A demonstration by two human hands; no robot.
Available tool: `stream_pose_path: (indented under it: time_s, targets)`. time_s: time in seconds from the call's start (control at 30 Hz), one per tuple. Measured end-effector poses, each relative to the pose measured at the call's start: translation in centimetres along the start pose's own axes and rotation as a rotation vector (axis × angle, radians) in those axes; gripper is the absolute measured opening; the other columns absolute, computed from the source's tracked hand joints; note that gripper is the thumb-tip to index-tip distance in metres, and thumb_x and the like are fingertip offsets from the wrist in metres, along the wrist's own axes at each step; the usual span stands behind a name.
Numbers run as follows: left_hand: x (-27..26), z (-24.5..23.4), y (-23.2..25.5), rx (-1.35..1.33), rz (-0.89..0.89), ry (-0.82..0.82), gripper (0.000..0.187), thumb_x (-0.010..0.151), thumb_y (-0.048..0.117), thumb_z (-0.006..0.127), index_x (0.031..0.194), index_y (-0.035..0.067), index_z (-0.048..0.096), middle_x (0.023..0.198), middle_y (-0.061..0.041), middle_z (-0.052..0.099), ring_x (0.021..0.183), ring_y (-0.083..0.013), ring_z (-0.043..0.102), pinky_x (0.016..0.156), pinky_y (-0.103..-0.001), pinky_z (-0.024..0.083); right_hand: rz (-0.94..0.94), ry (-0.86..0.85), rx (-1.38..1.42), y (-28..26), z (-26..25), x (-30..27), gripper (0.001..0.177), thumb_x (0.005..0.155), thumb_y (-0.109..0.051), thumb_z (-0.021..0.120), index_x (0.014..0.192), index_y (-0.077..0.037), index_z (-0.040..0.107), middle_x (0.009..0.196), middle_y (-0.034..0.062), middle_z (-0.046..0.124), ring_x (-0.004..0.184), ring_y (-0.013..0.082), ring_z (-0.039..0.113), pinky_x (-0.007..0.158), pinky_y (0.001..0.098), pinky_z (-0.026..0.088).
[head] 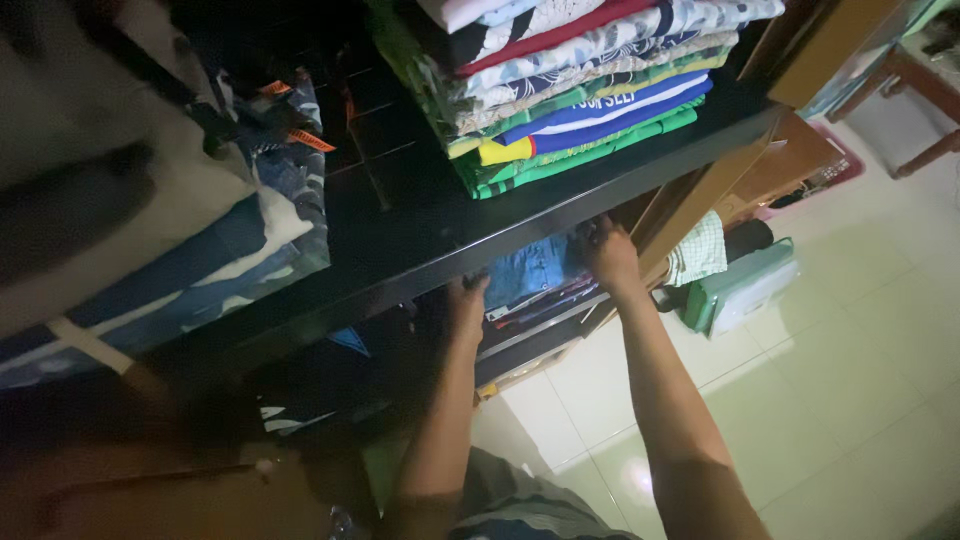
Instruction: The person folds various clothing items, including shirts and shorts, on a bed and places them into a drawer. The person handles the clothes one by one, folding them neatly before stacking them in the drawer.
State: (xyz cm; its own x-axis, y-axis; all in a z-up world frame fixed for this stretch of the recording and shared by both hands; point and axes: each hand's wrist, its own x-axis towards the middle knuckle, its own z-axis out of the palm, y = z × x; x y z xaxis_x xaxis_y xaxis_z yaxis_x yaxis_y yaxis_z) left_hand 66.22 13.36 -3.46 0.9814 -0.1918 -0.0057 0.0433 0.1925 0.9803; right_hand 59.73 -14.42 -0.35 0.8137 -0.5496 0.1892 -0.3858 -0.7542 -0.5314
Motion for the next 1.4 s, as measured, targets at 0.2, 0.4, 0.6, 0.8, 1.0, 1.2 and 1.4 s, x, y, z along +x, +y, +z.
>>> stream_pose_path:
  time_s: [0.2,0.4,0.6,0.8,1.0,1.2,1.4]
  targets:
    - [-4.6,1.5,9.6,0.704,-0.007,0.024,0.053,0.089,0.015,0.074,0.137,0.006,0.054,0.13,-0.018,0.067,0.118,-0.0328,0.064,0.1,-0.044,0.048,-0.079,0.093,-0.021,-1.6,-1.3,-0.7,0.047,0.083,-0.008,0.06,0.13,-0.013,0.06,0.118,0.0208,0.068,0.113,0.0426,0.066,0.092,0.0551,0.052]
    - [-4.8,2.0,6.7,0.398,-0.152,-0.119,0.061,0.095,0.009,0.064,0.152,0.021,0.046,0.134,-0.017,0.065,0.117,-0.0319,0.067,0.098,-0.042,0.053,-0.073,0.227,-0.197,-1.1,-1.0,-0.7,0.057,0.086,-0.015,0.061,0.143,-0.008,0.055,0.138,0.0289,0.056,0.13,0.0474,0.051,0.103,0.0607,0.042]
    - [-5.7,0.1,3.5,0.532,-0.075,-0.132,0.061,0.091,0.004,0.066,0.148,0.017,0.049,0.128,-0.015,0.053,0.109,-0.0282,0.064,0.091,-0.041,0.056,-0.245,0.185,-0.074,-4.9,-0.3,-7.1,0.053,0.101,-0.032,0.06,0.148,-0.011,0.05,0.155,0.0242,0.043,0.144,0.047,0.04,0.111,0.0597,0.036]
    - [-9.1,-0.7,3.3,0.631,0.204,-0.15,0.052,0.094,0.008,0.07,0.143,0.012,0.054,0.123,-0.015,0.06,0.108,-0.0274,0.064,0.095,-0.038,0.054,-0.235,0.256,0.09,-2.8,1.1,-11.5,0.067,0.099,-0.029,0.067,0.156,-0.007,0.04,0.16,0.029,0.036,0.147,0.0493,0.033,0.121,0.0524,0.032]
    - [-14.3,-0.1,3.3,0.836,0.309,-0.248,0.062,0.09,0.013,0.072,0.146,0.007,0.045,0.145,-0.022,0.046,0.132,-0.0387,0.047,0.107,-0.05,0.038,-0.078,0.084,0.104,-1.4,0.7,-19.6,0.067,0.095,-0.03,0.066,0.154,-0.008,0.043,0.157,0.0317,0.036,0.145,0.0493,0.035,0.117,0.052,0.032]
    - [-18.4,3.2,-3.4,0.692,0.431,-0.503,0.065,0.094,0.01,0.066,0.153,0.005,0.039,0.156,-0.028,0.036,0.147,-0.0456,0.034,0.119,-0.054,0.031,-0.002,0.084,0.037,2.3,-0.2,-26.9,0.06,0.096,-0.036,0.066,0.149,-0.012,0.051,0.156,0.0309,0.038,0.143,0.0477,0.038,0.117,0.0509,0.035]
    - [-24.6,9.6,-6.2,0.883,0.391,-0.816,0.069,0.095,0.017,0.066,0.154,0.007,0.032,0.164,-0.025,0.023,0.152,-0.0477,0.017,0.111,-0.073,0.023,0.219,0.119,0.041,7.2,-5.1,-34.4,0.056,0.096,-0.037,0.065,0.146,-0.014,0.054,0.158,0.0291,0.036,0.145,0.0463,0.036,0.116,0.0516,0.034]
